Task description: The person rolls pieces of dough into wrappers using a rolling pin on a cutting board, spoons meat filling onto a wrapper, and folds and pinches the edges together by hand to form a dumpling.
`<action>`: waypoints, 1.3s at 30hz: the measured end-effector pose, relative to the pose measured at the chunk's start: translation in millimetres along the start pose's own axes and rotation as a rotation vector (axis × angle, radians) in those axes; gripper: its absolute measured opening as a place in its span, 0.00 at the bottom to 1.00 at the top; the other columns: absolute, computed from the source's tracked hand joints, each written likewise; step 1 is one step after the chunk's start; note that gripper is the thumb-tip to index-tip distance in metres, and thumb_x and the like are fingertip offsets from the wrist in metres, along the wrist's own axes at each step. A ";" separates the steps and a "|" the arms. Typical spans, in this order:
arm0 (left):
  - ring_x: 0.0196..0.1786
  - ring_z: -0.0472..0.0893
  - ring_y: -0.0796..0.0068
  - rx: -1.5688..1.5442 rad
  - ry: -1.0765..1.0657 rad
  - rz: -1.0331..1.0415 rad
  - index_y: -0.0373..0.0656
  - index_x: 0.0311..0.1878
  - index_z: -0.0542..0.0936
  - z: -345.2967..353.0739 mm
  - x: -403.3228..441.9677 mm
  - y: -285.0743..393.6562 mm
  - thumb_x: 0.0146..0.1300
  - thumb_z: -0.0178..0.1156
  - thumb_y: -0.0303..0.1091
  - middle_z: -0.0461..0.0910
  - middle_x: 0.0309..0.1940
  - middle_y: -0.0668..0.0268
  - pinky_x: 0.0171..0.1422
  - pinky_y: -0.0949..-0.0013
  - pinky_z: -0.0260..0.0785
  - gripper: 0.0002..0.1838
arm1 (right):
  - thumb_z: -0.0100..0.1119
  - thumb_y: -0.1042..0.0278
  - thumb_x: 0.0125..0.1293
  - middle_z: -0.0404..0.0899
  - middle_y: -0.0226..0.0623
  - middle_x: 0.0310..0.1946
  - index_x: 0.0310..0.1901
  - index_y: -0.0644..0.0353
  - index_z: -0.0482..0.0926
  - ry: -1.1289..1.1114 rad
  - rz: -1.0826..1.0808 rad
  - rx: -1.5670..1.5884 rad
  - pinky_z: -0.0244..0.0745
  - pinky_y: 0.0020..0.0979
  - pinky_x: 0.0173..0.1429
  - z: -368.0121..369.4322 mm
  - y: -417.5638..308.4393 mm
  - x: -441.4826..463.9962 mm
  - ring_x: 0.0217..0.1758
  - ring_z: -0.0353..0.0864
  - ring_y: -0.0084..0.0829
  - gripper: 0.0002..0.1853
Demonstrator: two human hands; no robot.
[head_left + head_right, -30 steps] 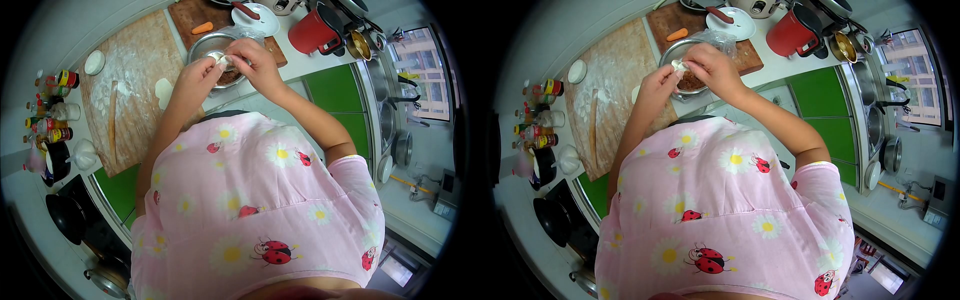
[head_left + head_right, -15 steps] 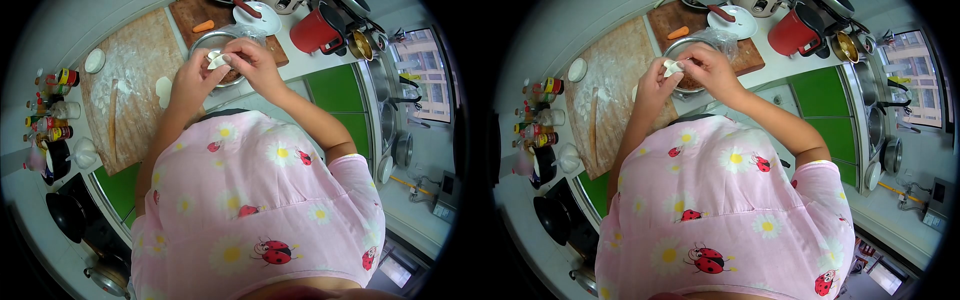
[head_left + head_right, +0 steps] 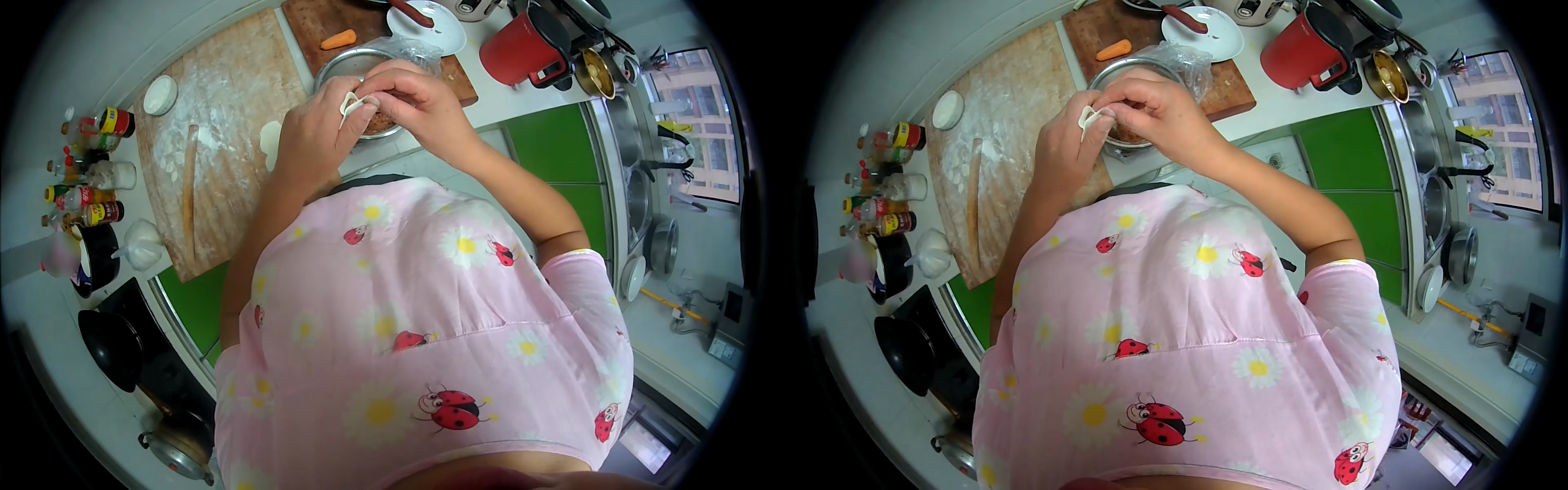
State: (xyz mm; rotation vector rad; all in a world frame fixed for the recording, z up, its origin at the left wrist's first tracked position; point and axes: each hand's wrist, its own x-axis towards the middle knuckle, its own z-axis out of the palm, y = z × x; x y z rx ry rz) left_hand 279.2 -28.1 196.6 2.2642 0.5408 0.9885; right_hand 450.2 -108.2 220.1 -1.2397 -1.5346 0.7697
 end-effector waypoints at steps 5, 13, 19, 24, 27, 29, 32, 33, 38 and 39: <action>0.33 0.81 0.53 0.076 -0.033 0.133 0.39 0.46 0.76 -6.9 3.5 -4.5 0.70 0.57 0.44 0.79 0.34 0.57 0.33 0.59 0.72 0.16 | 0.61 0.76 0.66 0.77 0.33 0.38 0.42 0.63 0.82 0.057 -0.067 0.003 0.73 0.26 0.44 3.0 -7.9 1.7 0.41 0.77 0.25 0.05; 0.31 0.79 0.52 0.027 -0.036 0.191 0.38 0.43 0.75 -10.4 6.2 -3.9 0.70 0.54 0.38 0.76 0.32 0.56 0.31 0.58 0.69 0.12 | 0.61 0.77 0.66 0.78 0.34 0.41 0.42 0.63 0.81 0.063 -0.128 -0.072 0.74 0.26 0.45 3.5 -12.2 3.0 0.42 0.78 0.26 0.05; 0.31 0.79 0.51 0.020 -0.011 0.179 0.38 0.43 0.76 -10.7 5.7 -4.0 0.72 0.50 0.34 0.78 0.31 0.54 0.34 0.58 0.71 0.10 | 0.62 0.77 0.66 0.79 0.32 0.46 0.49 0.63 0.80 0.072 -0.097 -0.107 0.76 0.25 0.51 2.0 -15.7 3.5 0.48 0.79 0.22 0.10; 0.31 0.77 0.69 -0.129 0.189 0.044 0.35 0.46 0.78 -3.3 4.7 -3.2 0.75 0.43 0.34 0.79 0.32 0.59 0.34 0.68 0.69 0.15 | 0.64 0.72 0.66 0.80 0.27 0.35 0.52 0.62 0.77 0.215 0.119 0.264 0.75 0.21 0.44 17.8 -12.3 3.9 0.37 0.78 0.16 0.14; 0.30 0.76 0.76 -0.119 0.280 0.040 0.34 0.46 0.78 3.3 5.7 -5.5 0.76 0.42 0.34 0.79 0.32 0.61 0.34 0.71 0.69 0.16 | 0.63 0.70 0.67 0.80 0.25 0.32 0.51 0.63 0.78 0.229 0.136 0.461 0.73 0.18 0.41 25.4 -16.9 9.5 0.33 0.77 0.13 0.13; 0.31 0.78 0.72 -0.080 0.316 0.057 0.34 0.46 0.78 5.8 6.0 -4.3 0.76 0.43 0.34 0.80 0.32 0.59 0.35 0.69 0.70 0.15 | 0.63 0.70 0.68 0.79 0.24 0.31 0.50 0.64 0.78 0.235 0.176 0.490 0.71 0.17 0.39 27.6 -21.8 10.9 0.33 0.75 0.12 0.12; 0.33 0.81 0.65 0.014 0.350 0.104 0.34 0.46 0.78 5.7 6.7 -1.3 0.75 0.44 0.33 0.81 0.34 0.56 0.37 0.65 0.73 0.14 | 0.63 0.69 0.68 0.77 0.22 0.30 0.49 0.64 0.79 0.254 0.182 0.455 0.69 0.16 0.36 32.2 -19.9 12.7 0.31 0.73 0.10 0.11; 0.33 0.81 0.62 0.048 0.359 0.116 0.34 0.46 0.78 5.3 6.6 -1.9 0.75 0.45 0.32 0.81 0.34 0.55 0.37 0.63 0.73 0.14 | 0.63 0.69 0.68 0.77 0.21 0.29 0.48 0.64 0.79 0.261 0.175 0.430 0.68 0.15 0.35 33.2 -18.7 13.0 0.31 0.72 0.10 0.11; 0.34 0.82 0.53 0.157 0.369 0.151 0.35 0.45 0.78 3.2 3.8 0.6 0.72 0.48 0.31 0.80 0.34 0.52 0.37 0.59 0.74 0.11 | 0.61 0.68 0.70 0.81 0.26 0.43 0.49 0.63 0.80 0.223 0.162 0.365 0.73 0.21 0.47 33.1 -22.8 11.6 0.42 0.76 0.16 0.10; 0.33 0.81 0.52 0.166 0.369 0.166 0.36 0.45 0.78 3.2 3.6 -0.2 0.71 0.50 0.30 0.80 0.34 0.52 0.36 0.58 0.74 0.10 | 0.61 0.69 0.70 0.80 0.26 0.42 0.48 0.63 0.80 0.233 0.134 0.335 0.72 0.21 0.47 34.1 -21.9 11.8 0.42 0.76 0.17 0.09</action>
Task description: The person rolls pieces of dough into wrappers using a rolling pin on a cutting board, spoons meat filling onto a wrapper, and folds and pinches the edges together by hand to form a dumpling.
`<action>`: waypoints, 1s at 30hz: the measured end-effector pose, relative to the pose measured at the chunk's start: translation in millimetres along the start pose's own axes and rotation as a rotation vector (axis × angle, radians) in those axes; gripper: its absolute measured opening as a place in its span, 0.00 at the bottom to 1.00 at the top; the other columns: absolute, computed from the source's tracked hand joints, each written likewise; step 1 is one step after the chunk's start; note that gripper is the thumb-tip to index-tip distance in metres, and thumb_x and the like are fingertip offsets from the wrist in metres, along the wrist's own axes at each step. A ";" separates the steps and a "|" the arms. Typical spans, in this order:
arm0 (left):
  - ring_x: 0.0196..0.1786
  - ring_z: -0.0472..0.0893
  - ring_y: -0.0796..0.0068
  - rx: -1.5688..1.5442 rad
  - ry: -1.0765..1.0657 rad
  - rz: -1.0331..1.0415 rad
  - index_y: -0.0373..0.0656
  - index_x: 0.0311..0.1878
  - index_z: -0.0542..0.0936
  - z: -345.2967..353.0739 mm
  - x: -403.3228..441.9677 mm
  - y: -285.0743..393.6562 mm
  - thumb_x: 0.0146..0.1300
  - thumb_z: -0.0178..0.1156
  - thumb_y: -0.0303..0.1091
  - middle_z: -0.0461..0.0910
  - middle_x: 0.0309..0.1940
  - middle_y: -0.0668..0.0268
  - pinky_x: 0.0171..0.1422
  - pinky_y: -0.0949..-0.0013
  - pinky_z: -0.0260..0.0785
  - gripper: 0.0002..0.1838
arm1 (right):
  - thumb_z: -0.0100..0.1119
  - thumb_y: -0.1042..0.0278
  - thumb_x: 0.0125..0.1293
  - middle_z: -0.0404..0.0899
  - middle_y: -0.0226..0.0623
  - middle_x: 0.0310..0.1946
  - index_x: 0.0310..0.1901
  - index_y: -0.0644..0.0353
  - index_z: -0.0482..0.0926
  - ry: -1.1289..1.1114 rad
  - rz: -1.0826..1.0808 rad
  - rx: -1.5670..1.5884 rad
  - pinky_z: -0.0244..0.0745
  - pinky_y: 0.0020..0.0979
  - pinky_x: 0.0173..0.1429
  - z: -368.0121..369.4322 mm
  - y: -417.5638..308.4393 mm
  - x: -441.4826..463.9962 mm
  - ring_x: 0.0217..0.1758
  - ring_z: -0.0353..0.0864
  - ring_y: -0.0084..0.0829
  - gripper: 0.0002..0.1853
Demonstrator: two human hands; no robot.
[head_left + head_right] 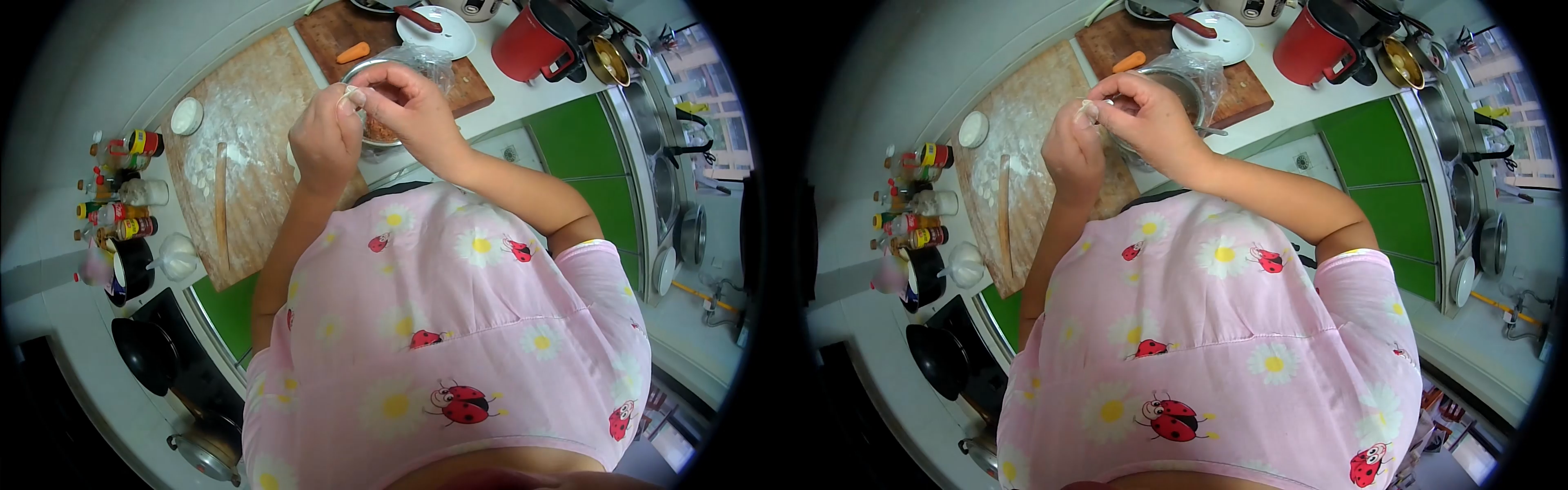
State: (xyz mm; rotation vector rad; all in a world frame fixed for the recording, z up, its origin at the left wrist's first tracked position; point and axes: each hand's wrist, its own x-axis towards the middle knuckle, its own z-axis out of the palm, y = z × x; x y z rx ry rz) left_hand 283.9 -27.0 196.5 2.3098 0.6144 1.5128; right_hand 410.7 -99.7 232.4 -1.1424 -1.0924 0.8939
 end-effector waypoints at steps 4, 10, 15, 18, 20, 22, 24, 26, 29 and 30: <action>0.32 0.81 0.50 -0.006 0.012 0.038 0.36 0.45 0.78 -0.8 -1.3 0.8 0.70 0.51 0.30 0.80 0.33 0.52 0.35 0.57 0.74 0.09 | 0.59 0.68 0.71 0.79 0.28 0.41 0.47 0.65 0.79 -0.031 -0.202 -0.277 0.71 0.23 0.49 -5.9 0.9 1.1 0.44 0.76 0.19 0.09; 0.28 0.75 0.77 -0.217 0.004 -0.276 0.35 0.45 0.79 -4.8 -7.7 7.9 0.76 0.44 0.35 0.77 0.28 0.64 0.33 0.73 0.68 0.16 | 0.56 0.64 0.71 0.77 0.37 0.34 0.44 0.64 0.77 0.041 -0.305 -0.232 0.71 0.32 0.44 -5.2 4.7 0.2 0.38 0.76 0.34 0.10; 0.27 0.70 0.84 -0.264 -0.045 -0.252 0.34 0.46 0.78 -5.9 -6.1 7.0 0.78 0.42 0.38 0.74 0.26 0.69 0.31 0.77 0.65 0.18 | 0.51 0.66 0.73 0.73 0.42 0.33 0.39 0.64 0.73 -0.111 -0.535 -0.650 0.69 0.37 0.44 -20.7 4.9 3.7 0.38 0.73 0.41 0.09; 0.26 0.70 0.84 -0.259 -0.069 -0.238 0.34 0.46 0.78 -4.9 -7.4 6.6 0.78 0.42 0.38 0.74 0.26 0.69 0.31 0.76 0.64 0.18 | 0.54 0.68 0.71 0.71 0.43 0.30 0.36 0.64 0.73 -0.121 -0.588 -0.729 0.68 0.41 0.41 -22.0 4.7 5.8 0.36 0.71 0.46 0.08; 0.25 0.69 0.84 -0.309 -0.103 -0.288 0.34 0.48 0.77 -5.2 -7.0 8.2 0.78 0.43 0.38 0.73 0.26 0.69 0.30 0.77 0.64 0.17 | 0.56 0.68 0.70 0.71 0.43 0.29 0.35 0.63 0.73 -0.126 -0.641 -0.765 0.68 0.42 0.40 -23.5 3.2 7.0 0.36 0.71 0.46 0.08; 0.25 0.68 0.84 -0.418 -0.164 -0.387 0.35 0.51 0.76 -8.4 -4.1 13.1 0.78 0.44 0.37 0.73 0.27 0.70 0.30 0.77 0.65 0.16 | 0.57 0.69 0.69 0.71 0.43 0.28 0.35 0.63 0.74 -0.114 -0.669 -0.785 0.68 0.42 0.40 -25.3 3.5 7.9 0.36 0.71 0.46 0.08; 0.24 0.68 0.85 -0.681 -0.269 -0.630 0.37 0.55 0.74 -12.3 1.7 19.9 0.77 0.47 0.36 0.72 0.27 0.70 0.29 0.77 0.65 0.14 | 0.57 0.69 0.69 0.72 0.42 0.29 0.36 0.64 0.74 -0.082 -0.672 -0.788 0.68 0.42 0.41 -27.6 6.5 7.8 0.37 0.72 0.46 0.08; 0.24 0.68 0.86 -0.832 -0.325 -0.762 0.38 0.58 0.71 -11.3 2.7 22.6 0.76 0.49 0.35 0.71 0.27 0.71 0.28 0.76 0.66 0.14 | 0.58 0.69 0.69 0.72 0.43 0.30 0.37 0.64 0.75 -0.061 -0.618 -0.781 0.69 0.41 0.41 -30.4 11.9 6.8 0.37 0.73 0.45 0.07; 0.24 0.69 0.86 -0.883 -0.317 -0.787 0.39 0.60 0.69 -7.1 0.5 23.0 0.74 0.52 0.32 0.72 0.29 0.71 0.27 0.75 0.67 0.15 | 0.59 0.70 0.68 0.74 0.42 0.32 0.39 0.63 0.76 -0.026 -0.565 -0.714 0.70 0.39 0.43 -30.6 11.1 1.8 0.38 0.74 0.43 0.06; 0.24 0.69 0.86 -0.894 -0.303 -0.789 0.39 0.60 0.69 -7.0 -0.1 22.9 0.74 0.52 0.31 0.72 0.30 0.71 0.28 0.75 0.67 0.15 | 0.59 0.70 0.68 0.74 0.42 0.33 0.39 0.63 0.77 -0.015 -0.553 -0.684 0.70 0.39 0.44 -30.0 9.5 -0.1 0.39 0.74 0.43 0.06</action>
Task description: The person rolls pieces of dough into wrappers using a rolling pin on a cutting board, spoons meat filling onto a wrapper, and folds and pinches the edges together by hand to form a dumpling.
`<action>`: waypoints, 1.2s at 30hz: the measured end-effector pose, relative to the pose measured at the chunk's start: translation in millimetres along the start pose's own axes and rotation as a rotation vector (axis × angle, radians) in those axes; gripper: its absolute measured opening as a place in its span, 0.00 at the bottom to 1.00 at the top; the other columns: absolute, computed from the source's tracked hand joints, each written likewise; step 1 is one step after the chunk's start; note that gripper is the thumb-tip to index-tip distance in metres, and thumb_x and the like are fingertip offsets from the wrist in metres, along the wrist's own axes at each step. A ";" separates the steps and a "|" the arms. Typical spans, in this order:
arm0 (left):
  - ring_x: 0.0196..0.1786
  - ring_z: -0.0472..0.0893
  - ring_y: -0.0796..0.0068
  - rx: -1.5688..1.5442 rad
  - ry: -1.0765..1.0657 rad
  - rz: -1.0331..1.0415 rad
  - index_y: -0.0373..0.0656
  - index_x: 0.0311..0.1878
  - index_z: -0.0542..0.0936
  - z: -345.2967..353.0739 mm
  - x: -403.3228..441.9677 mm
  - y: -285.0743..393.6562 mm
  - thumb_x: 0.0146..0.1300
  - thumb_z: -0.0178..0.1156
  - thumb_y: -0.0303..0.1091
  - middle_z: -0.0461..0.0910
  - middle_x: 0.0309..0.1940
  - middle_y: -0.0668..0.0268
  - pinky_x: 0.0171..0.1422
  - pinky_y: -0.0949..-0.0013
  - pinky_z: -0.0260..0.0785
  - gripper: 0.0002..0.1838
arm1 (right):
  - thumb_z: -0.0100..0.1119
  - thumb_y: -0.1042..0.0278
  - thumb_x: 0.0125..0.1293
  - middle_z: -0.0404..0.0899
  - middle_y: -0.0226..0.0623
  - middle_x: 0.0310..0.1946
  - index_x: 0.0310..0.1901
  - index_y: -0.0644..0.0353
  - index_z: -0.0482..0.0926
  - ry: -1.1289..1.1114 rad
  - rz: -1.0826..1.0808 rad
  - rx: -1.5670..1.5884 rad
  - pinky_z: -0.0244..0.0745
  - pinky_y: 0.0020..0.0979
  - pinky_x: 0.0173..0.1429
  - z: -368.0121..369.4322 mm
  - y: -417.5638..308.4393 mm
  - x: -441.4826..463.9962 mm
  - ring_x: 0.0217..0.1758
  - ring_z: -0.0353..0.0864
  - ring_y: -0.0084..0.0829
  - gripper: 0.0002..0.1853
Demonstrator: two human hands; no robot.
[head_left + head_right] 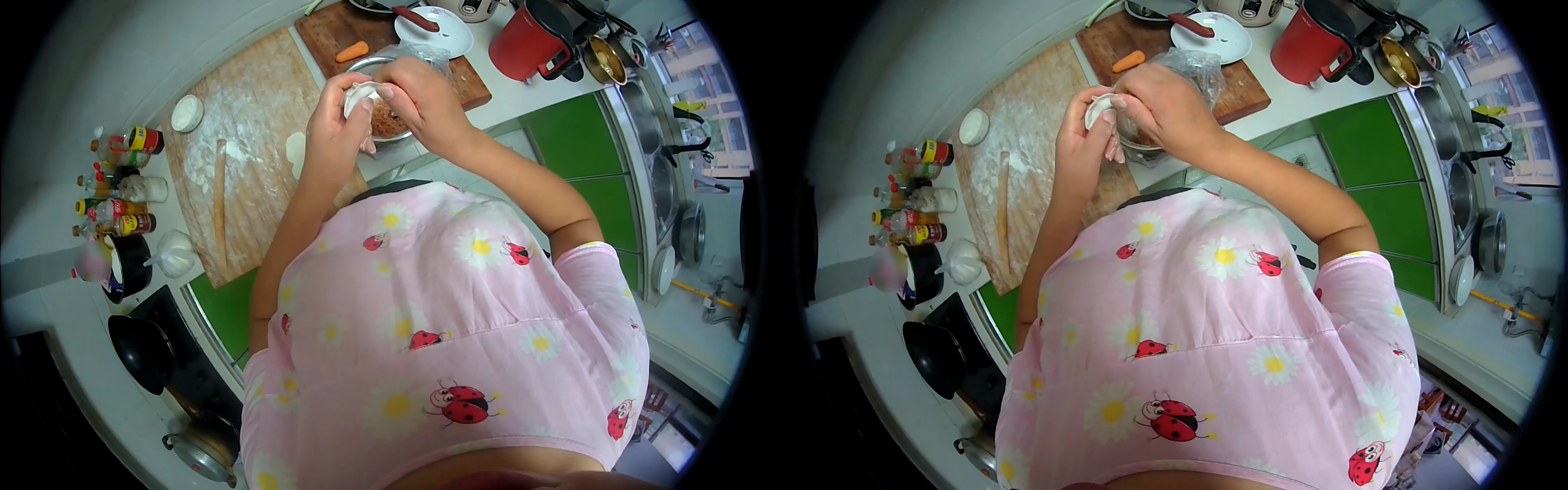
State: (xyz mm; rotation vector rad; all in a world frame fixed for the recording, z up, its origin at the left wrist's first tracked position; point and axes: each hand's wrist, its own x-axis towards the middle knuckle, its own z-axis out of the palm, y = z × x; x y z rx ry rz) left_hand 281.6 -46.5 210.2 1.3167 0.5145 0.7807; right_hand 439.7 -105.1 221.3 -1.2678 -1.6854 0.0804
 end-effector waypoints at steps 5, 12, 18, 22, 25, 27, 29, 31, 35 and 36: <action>0.26 0.71 0.86 0.093 0.024 -0.012 0.39 0.60 0.70 -0.7 -1.3 -0.4 0.73 0.53 0.30 0.73 0.33 0.71 0.30 0.76 0.68 0.15 | 0.64 0.70 0.62 0.77 0.38 0.34 0.37 0.61 0.78 0.063 -0.075 -0.048 0.70 0.40 0.46 2.8 1.6 5.3 0.42 0.74 0.45 0.06; 0.28 0.72 0.86 0.114 0.043 0.059 0.39 0.56 0.73 -5.4 -3.9 -2.4 0.70 0.55 0.29 0.75 0.35 0.70 0.31 0.78 0.67 0.13 | 0.68 0.69 0.58 0.78 0.34 0.37 0.40 0.57 0.81 0.091 -0.154 -0.069 0.68 0.37 0.52 0.6 -5.5 11.3 0.47 0.74 0.40 0.09; 0.28 0.72 0.85 0.157 0.047 0.035 0.39 0.57 0.73 -5.7 -4.3 -2.2 0.71 0.55 0.31 0.75 0.32 0.70 0.31 0.76 0.67 0.14 | 0.69 0.68 0.57 0.79 0.31 0.40 0.41 0.55 0.83 -0.019 -0.135 0.050 0.67 0.37 0.55 3.1 -1.4 14.2 0.49 0.73 0.37 0.10; 0.28 0.73 0.85 0.198 0.024 0.051 0.39 0.57 0.73 -7.2 -4.4 -0.8 0.70 0.55 0.32 0.75 0.31 0.71 0.32 0.76 0.68 0.15 | 0.69 0.69 0.57 0.79 0.31 0.41 0.39 0.55 0.83 -0.002 -0.171 0.008 0.66 0.37 0.56 3.4 1.3 11.0 0.50 0.73 0.37 0.09; 0.27 0.73 0.85 0.145 0.043 0.064 0.39 0.57 0.74 -5.1 -4.8 -0.1 0.70 0.55 0.33 0.76 0.32 0.71 0.31 0.76 0.67 0.15 | 0.69 0.70 0.57 0.79 0.30 0.41 0.39 0.55 0.84 -0.003 -0.151 0.011 0.66 0.37 0.57 0.4 -7.5 14.0 0.51 0.73 0.37 0.08; 0.27 0.73 0.85 0.166 0.010 0.048 0.39 0.58 0.73 -7.5 -5.2 0.9 0.70 0.54 0.32 0.76 0.33 0.71 0.32 0.76 0.68 0.16 | 0.69 0.71 0.57 0.79 0.30 0.40 0.40 0.55 0.85 -0.012 -0.139 0.043 0.66 0.37 0.58 0.5 -10.3 16.1 0.52 0.73 0.36 0.09; 0.28 0.73 0.85 0.160 -0.025 0.016 0.39 0.59 0.72 -8.0 -5.8 2.3 0.71 0.53 0.31 0.75 0.34 0.70 0.32 0.77 0.68 0.16 | 0.69 0.71 0.57 0.80 0.30 0.41 0.42 0.55 0.85 -0.047 -0.156 0.052 0.65 0.37 0.58 0.7 -3.1 15.0 0.52 0.73 0.36 0.10; 0.30 0.72 0.87 0.127 -0.059 -0.029 0.39 0.62 0.69 -7.4 -5.9 4.7 0.73 0.52 0.28 0.74 0.36 0.71 0.33 0.78 0.68 0.17 | 0.67 0.70 0.59 0.80 0.31 0.42 0.44 0.55 0.85 -0.048 -0.134 0.069 0.65 0.36 0.59 2.3 1.6 13.2 0.52 0.74 0.36 0.11; 0.25 0.69 0.86 -0.053 -0.048 -0.119 0.39 0.61 0.69 -4.6 -2.8 4.2 0.74 0.52 0.34 0.70 0.31 0.71 0.30 0.76 0.68 0.16 | 0.57 0.65 0.70 0.80 0.35 0.42 0.52 0.61 0.80 0.003 0.150 0.317 0.66 0.37 0.61 4.5 -6.7 14.1 0.54 0.74 0.34 0.13; 0.24 0.68 0.85 -0.121 -0.037 -0.135 0.40 0.61 0.69 -3.8 -2.4 2.0 0.75 0.51 0.36 0.69 0.30 0.72 0.29 0.75 0.68 0.16 | 0.54 0.63 0.73 0.80 0.35 0.41 0.54 0.62 0.78 0.012 0.262 0.429 0.65 0.37 0.62 5.4 -10.2 15.2 0.55 0.74 0.33 0.15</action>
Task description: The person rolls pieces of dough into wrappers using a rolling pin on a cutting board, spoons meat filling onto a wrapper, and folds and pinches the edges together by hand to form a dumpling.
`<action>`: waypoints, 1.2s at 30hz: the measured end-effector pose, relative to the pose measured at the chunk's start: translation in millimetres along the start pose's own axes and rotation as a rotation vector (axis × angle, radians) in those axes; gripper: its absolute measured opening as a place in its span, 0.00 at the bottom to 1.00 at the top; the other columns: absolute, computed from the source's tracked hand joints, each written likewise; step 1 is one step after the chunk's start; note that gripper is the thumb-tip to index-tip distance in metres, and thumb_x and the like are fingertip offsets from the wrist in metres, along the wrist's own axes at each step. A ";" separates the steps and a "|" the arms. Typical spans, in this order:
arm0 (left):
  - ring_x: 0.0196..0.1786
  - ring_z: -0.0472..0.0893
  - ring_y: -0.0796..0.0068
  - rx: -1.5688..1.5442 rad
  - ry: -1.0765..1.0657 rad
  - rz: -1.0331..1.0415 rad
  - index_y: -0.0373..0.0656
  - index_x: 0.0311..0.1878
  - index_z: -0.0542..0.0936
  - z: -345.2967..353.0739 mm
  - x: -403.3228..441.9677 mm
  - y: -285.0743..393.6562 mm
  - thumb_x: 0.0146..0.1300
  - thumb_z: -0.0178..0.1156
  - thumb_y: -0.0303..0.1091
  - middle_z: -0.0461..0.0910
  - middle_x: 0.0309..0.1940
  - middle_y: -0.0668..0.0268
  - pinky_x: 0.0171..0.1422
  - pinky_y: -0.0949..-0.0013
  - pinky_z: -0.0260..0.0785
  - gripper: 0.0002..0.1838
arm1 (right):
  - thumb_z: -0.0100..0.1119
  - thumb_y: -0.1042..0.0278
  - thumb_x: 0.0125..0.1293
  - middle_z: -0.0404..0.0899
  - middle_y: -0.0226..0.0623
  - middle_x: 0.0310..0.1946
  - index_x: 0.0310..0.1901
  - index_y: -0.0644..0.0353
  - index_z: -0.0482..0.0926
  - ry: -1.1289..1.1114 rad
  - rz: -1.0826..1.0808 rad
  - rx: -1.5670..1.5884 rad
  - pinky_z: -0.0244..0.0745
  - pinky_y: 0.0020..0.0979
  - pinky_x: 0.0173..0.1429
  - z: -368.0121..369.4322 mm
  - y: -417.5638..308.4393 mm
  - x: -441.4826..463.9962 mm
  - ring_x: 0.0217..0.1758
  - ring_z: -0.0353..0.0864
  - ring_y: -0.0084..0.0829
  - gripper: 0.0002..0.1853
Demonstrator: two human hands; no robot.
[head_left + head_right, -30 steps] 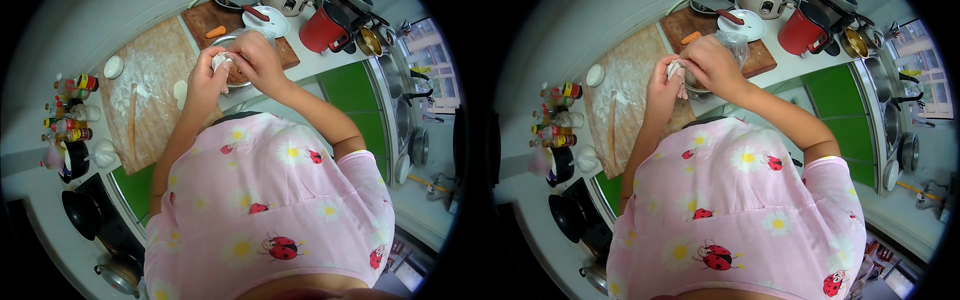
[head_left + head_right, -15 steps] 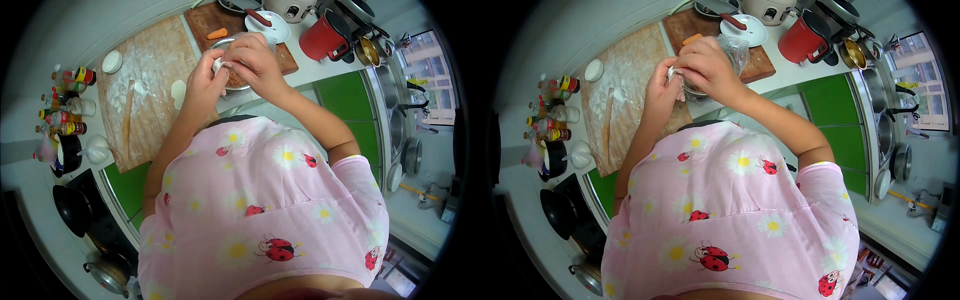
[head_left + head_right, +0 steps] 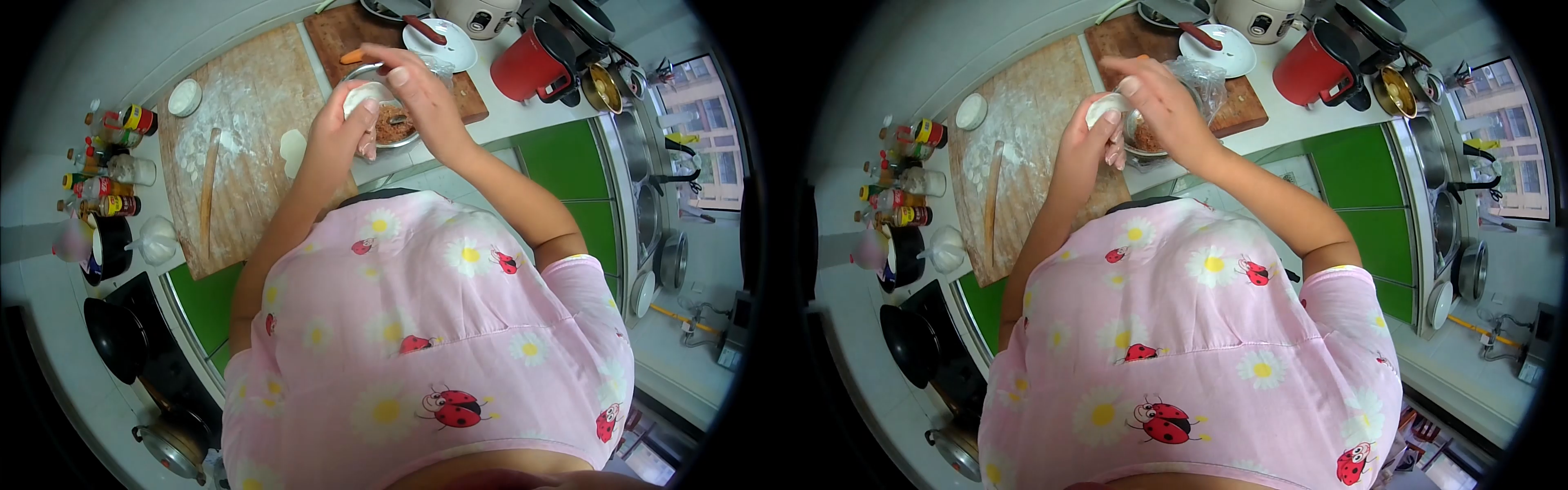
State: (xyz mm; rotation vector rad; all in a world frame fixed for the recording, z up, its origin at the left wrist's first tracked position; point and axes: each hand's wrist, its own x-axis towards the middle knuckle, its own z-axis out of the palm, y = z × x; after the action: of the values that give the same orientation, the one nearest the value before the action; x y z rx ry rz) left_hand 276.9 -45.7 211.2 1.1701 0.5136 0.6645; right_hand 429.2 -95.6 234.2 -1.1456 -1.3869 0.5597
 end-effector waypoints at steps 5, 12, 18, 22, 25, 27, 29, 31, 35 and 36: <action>0.18 0.65 0.83 -0.345 -0.014 -0.113 0.42 0.52 0.71 3.2 5.4 -4.1 0.75 0.50 0.42 0.70 0.27 0.71 0.21 0.75 0.65 0.14 | 0.47 0.52 0.77 0.78 0.34 0.37 0.58 0.66 0.72 -0.226 0.393 0.409 0.79 0.30 0.43 10.0 13.3 -6.5 0.38 0.80 0.25 0.23; 0.15 0.65 0.80 -0.280 0.039 -0.181 0.39 0.39 0.74 -2.2 11.9 -22.6 0.74 0.43 0.44 0.70 0.19 0.68 0.17 0.72 0.63 0.18 | 0.36 0.61 0.72 0.79 0.39 0.29 0.49 0.69 0.76 -0.128 0.607 0.537 0.77 0.26 0.22 27.5 17.7 -7.1 0.19 0.77 0.25 0.21; 0.16 0.69 0.78 -0.109 0.103 -0.175 0.35 0.37 0.75 -12.2 7.5 -32.2 0.74 0.43 0.43 0.73 0.20 0.64 0.19 0.70 0.69 0.20 | 0.33 0.61 0.73 0.78 0.44 0.31 0.50 0.68 0.75 -0.150 0.634 0.504 0.75 0.28 0.19 37.3 36.5 -21.3 0.17 0.76 0.27 0.22; 0.16 0.68 0.79 -0.044 0.066 -0.201 0.36 0.44 0.74 -25.6 5.4 -42.9 0.75 0.43 0.46 0.74 0.23 0.63 0.22 0.71 0.70 0.20 | 0.33 0.56 0.76 0.78 0.43 0.33 0.58 0.67 0.72 -0.172 0.667 0.518 0.76 0.26 0.26 44.9 52.6 -31.7 0.22 0.78 0.27 0.25; 0.16 0.68 0.79 -0.047 0.132 -0.251 0.36 0.44 0.75 -35.2 11.3 -39.3 0.76 0.44 0.47 0.74 0.23 0.63 0.22 0.71 0.70 0.21 | 0.36 0.51 0.77 0.79 0.42 0.41 0.67 0.66 0.66 -0.324 0.571 0.322 0.78 0.28 0.43 41.0 72.0 -20.7 0.36 0.82 0.28 0.28; 0.17 0.68 0.79 -0.076 0.208 -0.214 0.37 0.43 0.75 -51.0 18.9 -38.3 0.76 0.45 0.48 0.74 0.24 0.64 0.22 0.71 0.69 0.21 | 0.38 0.48 0.78 0.79 0.40 0.47 0.69 0.65 0.64 -0.140 0.493 0.322 0.74 0.28 0.53 46.6 78.3 -12.6 0.47 0.80 0.28 0.30; 0.20 0.69 0.79 -0.057 0.326 -0.176 0.38 0.43 0.76 -76.7 30.0 -40.9 0.75 0.48 0.49 0.73 0.24 0.65 0.23 0.71 0.69 0.21 | 0.42 0.47 0.77 0.77 0.41 0.57 0.71 0.64 0.64 -0.070 0.443 0.194 0.70 0.31 0.63 35.8 76.2 -1.5 0.58 0.76 0.29 0.31; 0.20 0.71 0.79 0.083 0.454 -0.201 0.38 0.46 0.77 -113.1 46.4 -58.5 0.73 0.52 0.46 0.74 0.24 0.67 0.24 0.71 0.70 0.18 | 0.48 0.53 0.75 0.76 0.43 0.59 0.69 0.64 0.66 -0.007 0.392 -0.035 0.70 0.33 0.63 9.5 89.2 -2.2 0.59 0.77 0.34 0.28; 0.25 0.77 0.68 0.586 0.403 -0.139 0.42 0.49 0.78 -201.2 91.9 -130.3 0.69 0.58 0.40 0.79 0.29 0.63 0.33 0.62 0.74 0.13 | 0.54 0.63 0.72 0.74 0.47 0.60 0.67 0.64 0.67 -0.014 0.438 -0.445 0.70 0.35 0.64 -36.0 104.9 -26.9 0.61 0.76 0.40 0.25; 0.29 0.79 0.64 0.778 0.401 -0.029 0.44 0.49 0.79 -212.8 105.2 -142.2 0.67 0.59 0.39 0.80 0.31 0.61 0.38 0.60 0.74 0.12 | 0.55 0.65 0.71 0.74 0.48 0.60 0.67 0.64 0.67 -0.023 0.434 -0.488 0.71 0.35 0.63 -41.4 106.9 -34.2 0.60 0.76 0.41 0.25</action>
State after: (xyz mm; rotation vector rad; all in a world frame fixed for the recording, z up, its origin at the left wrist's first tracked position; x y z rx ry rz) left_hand 235.6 135.7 6.3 1.7553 1.1960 0.6975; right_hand 494.3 -94.5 133.8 -1.8655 -1.3355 0.5506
